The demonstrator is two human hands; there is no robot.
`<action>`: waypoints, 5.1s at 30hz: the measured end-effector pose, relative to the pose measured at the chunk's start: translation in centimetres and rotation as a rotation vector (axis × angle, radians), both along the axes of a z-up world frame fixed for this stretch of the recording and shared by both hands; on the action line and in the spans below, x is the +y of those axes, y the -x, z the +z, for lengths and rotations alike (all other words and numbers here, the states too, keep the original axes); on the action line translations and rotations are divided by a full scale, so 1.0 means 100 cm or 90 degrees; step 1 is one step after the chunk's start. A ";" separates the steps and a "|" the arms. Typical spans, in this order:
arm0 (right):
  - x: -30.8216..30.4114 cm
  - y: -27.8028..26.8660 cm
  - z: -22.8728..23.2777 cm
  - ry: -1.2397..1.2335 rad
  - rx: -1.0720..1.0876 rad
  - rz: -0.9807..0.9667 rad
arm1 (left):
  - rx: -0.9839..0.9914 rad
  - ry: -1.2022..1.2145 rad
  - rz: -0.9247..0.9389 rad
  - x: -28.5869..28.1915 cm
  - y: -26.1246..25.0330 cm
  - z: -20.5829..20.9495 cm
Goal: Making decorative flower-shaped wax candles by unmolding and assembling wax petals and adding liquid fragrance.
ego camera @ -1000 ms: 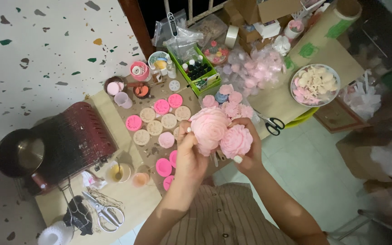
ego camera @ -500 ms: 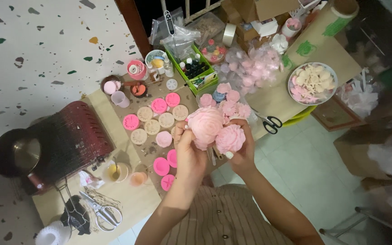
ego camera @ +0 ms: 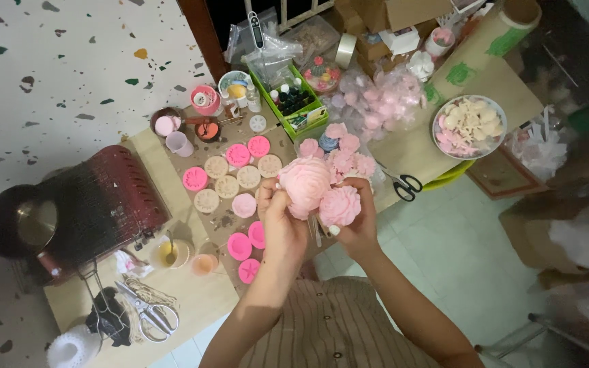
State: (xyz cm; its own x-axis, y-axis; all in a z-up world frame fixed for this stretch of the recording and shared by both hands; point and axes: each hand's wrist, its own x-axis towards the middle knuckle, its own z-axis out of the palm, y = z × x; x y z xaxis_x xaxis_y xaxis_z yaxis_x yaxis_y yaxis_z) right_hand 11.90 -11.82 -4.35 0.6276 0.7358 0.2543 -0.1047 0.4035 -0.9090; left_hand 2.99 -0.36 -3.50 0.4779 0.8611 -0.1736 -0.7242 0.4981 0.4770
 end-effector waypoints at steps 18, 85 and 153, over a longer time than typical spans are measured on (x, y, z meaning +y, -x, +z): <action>-0.015 -0.075 -0.068 -0.161 0.647 0.346 | 0.126 -0.051 0.201 0.038 0.021 -0.050; 0.127 0.176 -0.297 0.355 -0.666 0.491 | 0.507 0.292 0.584 -0.054 0.278 -0.096; 0.085 0.093 0.091 0.163 -0.438 -0.043 | 0.301 -0.263 0.122 0.011 0.131 0.056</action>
